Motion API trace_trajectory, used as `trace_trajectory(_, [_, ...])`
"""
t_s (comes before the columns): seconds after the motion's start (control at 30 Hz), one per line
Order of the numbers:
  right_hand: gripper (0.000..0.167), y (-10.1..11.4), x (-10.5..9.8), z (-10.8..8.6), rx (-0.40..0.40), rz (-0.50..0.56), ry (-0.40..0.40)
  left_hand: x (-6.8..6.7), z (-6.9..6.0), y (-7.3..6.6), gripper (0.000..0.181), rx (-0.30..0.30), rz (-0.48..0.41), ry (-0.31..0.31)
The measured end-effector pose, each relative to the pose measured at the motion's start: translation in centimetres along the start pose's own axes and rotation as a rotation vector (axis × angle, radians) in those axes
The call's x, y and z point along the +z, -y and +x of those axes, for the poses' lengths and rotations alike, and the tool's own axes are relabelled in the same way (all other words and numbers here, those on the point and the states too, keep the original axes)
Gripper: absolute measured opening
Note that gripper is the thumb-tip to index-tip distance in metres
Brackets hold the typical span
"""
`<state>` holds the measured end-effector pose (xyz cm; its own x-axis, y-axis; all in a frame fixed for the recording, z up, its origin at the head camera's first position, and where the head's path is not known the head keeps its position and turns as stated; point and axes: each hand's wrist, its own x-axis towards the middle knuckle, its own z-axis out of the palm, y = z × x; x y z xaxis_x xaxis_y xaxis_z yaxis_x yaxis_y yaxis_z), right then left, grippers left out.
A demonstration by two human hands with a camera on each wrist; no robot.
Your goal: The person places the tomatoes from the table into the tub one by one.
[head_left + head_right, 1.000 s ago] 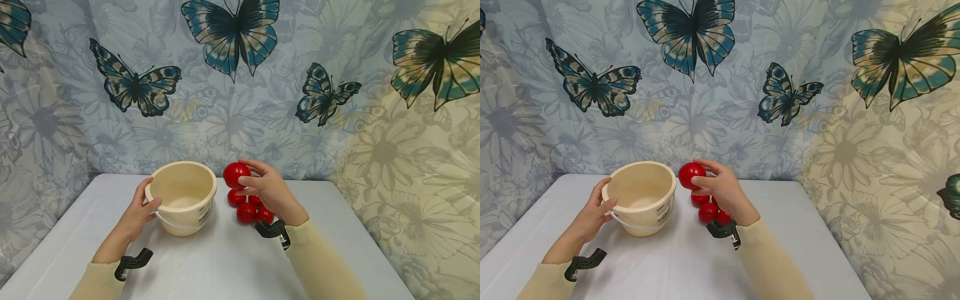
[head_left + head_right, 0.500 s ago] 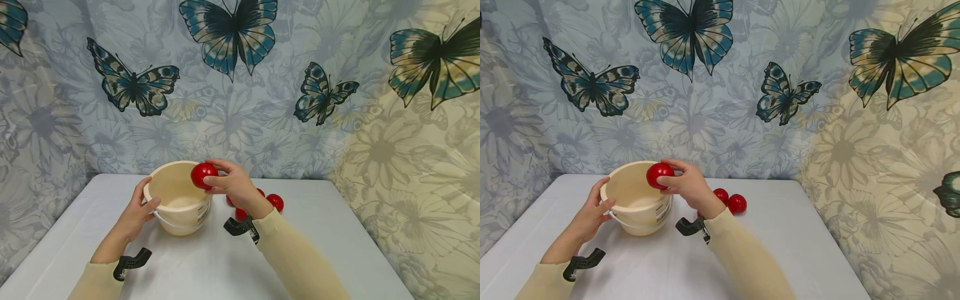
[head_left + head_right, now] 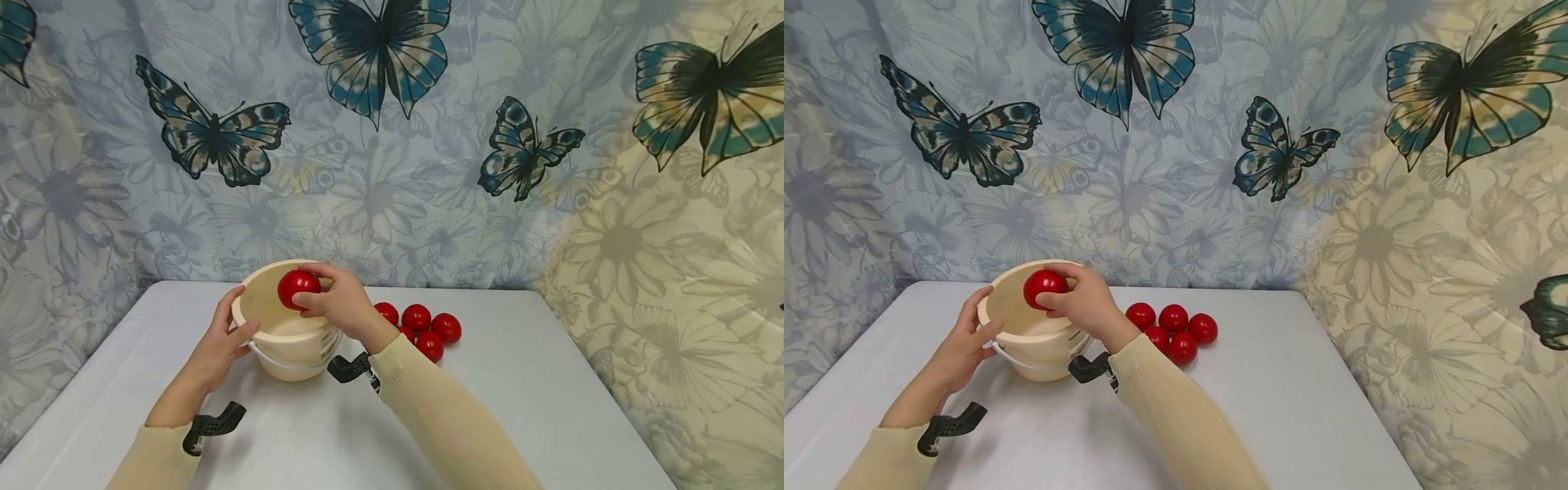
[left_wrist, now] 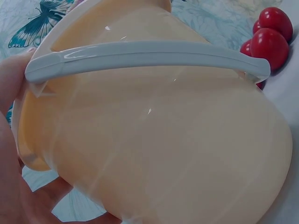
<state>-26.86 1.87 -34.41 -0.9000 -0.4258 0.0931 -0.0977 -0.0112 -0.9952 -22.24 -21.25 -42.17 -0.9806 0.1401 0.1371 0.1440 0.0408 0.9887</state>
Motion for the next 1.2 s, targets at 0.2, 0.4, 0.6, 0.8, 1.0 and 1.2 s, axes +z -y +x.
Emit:
trace_trajectory(0.2, [0.056,-0.19,-0.15,-0.01,0.011,0.0,-0.005,0.04,-0.05,-0.09,0.078,-0.005,-0.007,0.003])
trace_trajectory(0.4, [0.056,-0.28,-0.14,0.11,0.009,0.012,-0.013,0.01,-0.07,-0.12,0.079,-0.002,-0.014,0.005])
trace_trajectory(0.6, [0.056,-0.35,-0.09,0.13,0.009,0.004,-0.02,-0.01,-0.04,-0.06,0.078,0.0,-0.019,0.008])
trace_trajectory(0.8, [0.05,-0.5,-0.08,0.22,0.008,-0.01,-0.018,0.01,0.0,-0.04,0.077,0.001,-0.028,0.003])
trace_trajectory(1.0, [0.047,-0.61,-0.02,0.42,0.033,-0.057,-0.028,0.02,0.0,0.14,0.078,0.002,-0.016,0.003])
trace_trajectory(1.2, [0.047,-0.43,-0.03,0.35,0.032,-0.073,-0.024,0.03,0.03,0.09,0.079,-0.001,-0.021,0.001])
